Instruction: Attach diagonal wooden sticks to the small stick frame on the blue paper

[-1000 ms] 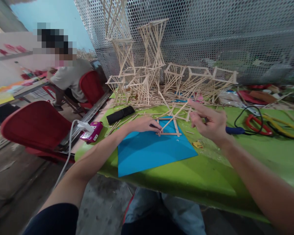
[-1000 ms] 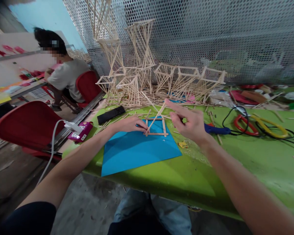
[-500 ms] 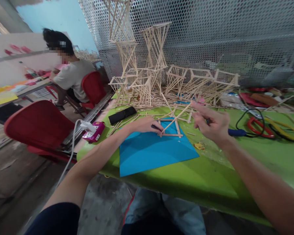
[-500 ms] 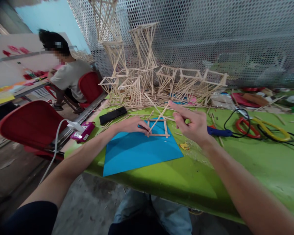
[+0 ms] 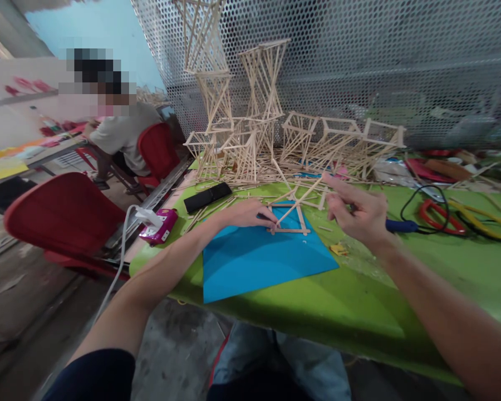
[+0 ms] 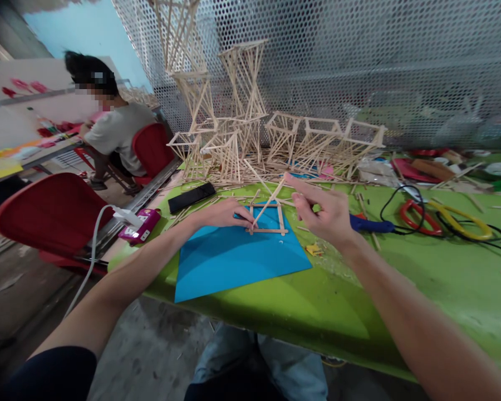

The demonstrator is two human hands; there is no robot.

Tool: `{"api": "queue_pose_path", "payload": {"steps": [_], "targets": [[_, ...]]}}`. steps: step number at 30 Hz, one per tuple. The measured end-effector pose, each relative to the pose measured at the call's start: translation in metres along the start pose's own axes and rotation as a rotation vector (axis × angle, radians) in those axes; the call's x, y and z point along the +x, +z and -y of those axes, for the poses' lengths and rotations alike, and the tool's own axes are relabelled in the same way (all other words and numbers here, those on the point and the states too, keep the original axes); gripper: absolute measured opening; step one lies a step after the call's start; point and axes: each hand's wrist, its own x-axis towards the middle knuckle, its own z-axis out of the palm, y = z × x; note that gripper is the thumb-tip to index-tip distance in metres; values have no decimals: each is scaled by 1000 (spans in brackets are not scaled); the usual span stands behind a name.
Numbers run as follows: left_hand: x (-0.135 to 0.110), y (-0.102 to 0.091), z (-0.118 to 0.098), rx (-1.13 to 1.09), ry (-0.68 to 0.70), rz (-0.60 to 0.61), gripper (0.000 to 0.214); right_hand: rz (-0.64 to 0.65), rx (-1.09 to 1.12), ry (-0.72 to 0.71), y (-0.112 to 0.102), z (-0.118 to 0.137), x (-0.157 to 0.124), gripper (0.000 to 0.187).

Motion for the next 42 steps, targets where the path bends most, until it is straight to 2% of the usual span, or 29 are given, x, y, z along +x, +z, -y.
{"api": "queue_pose_path", "payload": {"steps": [6, 10, 16, 22, 29, 42], "targets": [[0, -1, -1, -10, 0, 19, 34, 15, 9, 59, 1, -3, -1, 43], [0, -1, -2, -9, 14, 5, 32, 5, 51, 45, 3, 2, -1, 45], [-1, -1, -2, -22, -55, -3, 34, 15, 67, 87, 6, 7, 0, 47], [0, 0, 1, -37, -55, -2, 34, 48, 110, 129, 8, 6, -1, 48], [1, -1, 1, -25, 62, -4, 34, 48, 83, 137, 6, 5, -1, 48], [2, 0, 1, -22, 64, 13, 37, 39, 64, 92, 4, 5, 1, 49]]}}
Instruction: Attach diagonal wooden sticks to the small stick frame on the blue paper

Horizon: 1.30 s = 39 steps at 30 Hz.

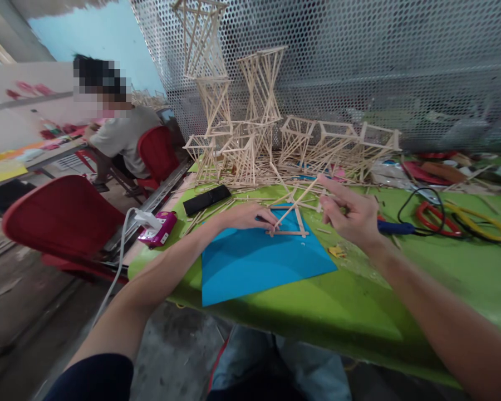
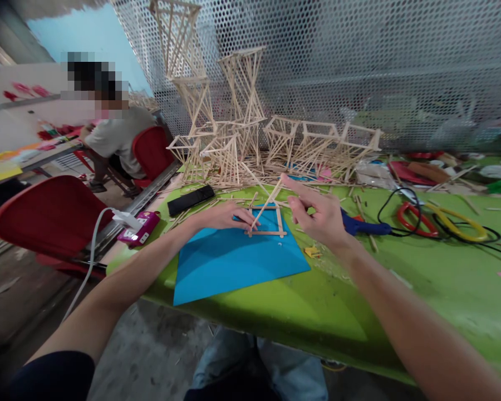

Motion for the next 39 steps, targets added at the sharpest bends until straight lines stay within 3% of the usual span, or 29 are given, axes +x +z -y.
{"api": "queue_pose_path", "payload": {"steps": [39], "targets": [[-1, 1, 3, 24, -28, -16, 34, 17, 23, 12, -2, 0, 1, 47]]}}
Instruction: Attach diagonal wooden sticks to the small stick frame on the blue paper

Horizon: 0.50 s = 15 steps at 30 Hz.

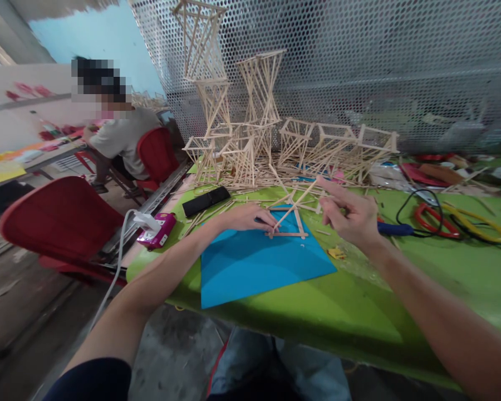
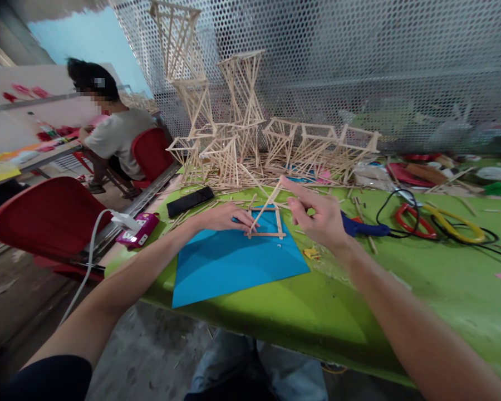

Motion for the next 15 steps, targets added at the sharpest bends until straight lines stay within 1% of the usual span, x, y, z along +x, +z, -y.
{"api": "queue_pose_path", "payload": {"steps": [11, 15], "targets": [[1, -1, 1, 29, 26, 25, 39, -51, -67, -44, -1, -5, -1, 40], [1, -1, -2, 8, 26, 27, 43, -40, -73, -54, -1, -6, -2, 44]]}}
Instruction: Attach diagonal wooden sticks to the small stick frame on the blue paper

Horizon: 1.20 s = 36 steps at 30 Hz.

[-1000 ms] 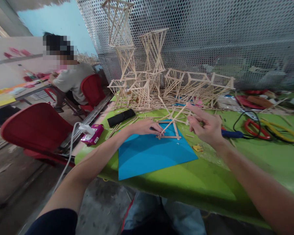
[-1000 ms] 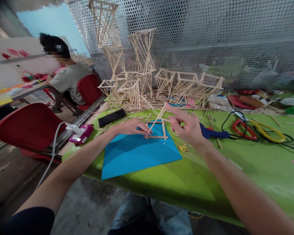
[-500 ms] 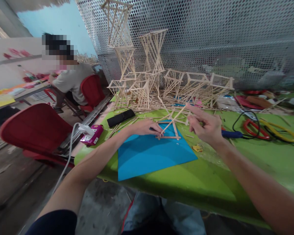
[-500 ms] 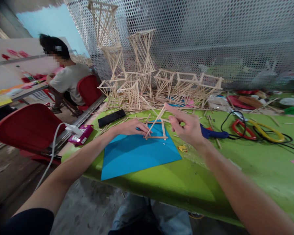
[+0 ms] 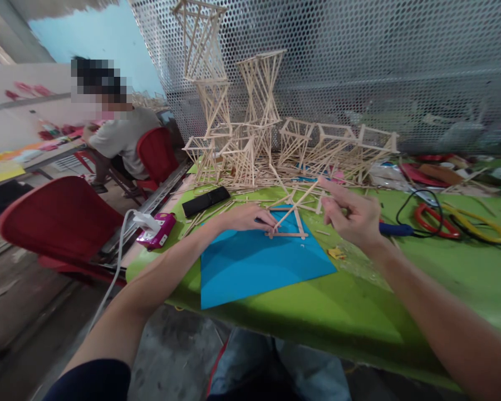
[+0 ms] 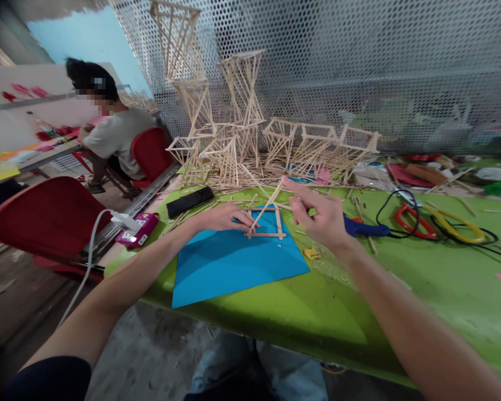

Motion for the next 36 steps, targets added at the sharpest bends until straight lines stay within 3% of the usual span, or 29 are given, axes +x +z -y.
{"api": "queue_pose_path", "payload": {"steps": [4, 12, 17, 24, 36], "targets": [[0, 1, 2, -16, -26, -10, 39, 29, -34, -37, 3, 3, -1, 56], [1, 2, 5, -32, -33, -13, 29, 185, -135, -287, 12, 5, -5, 70], [0, 1, 2, -26, -40, -30, 28, 267, -171, -307, 11, 9, -4, 69], [0, 1, 2, -54, -35, -48, 26, 312, -96, -199, 13, 12, -6, 65], [0, 2, 4, -45, -45, -44, 26, 343, -146, -261, 14, 24, -3, 51]]}}
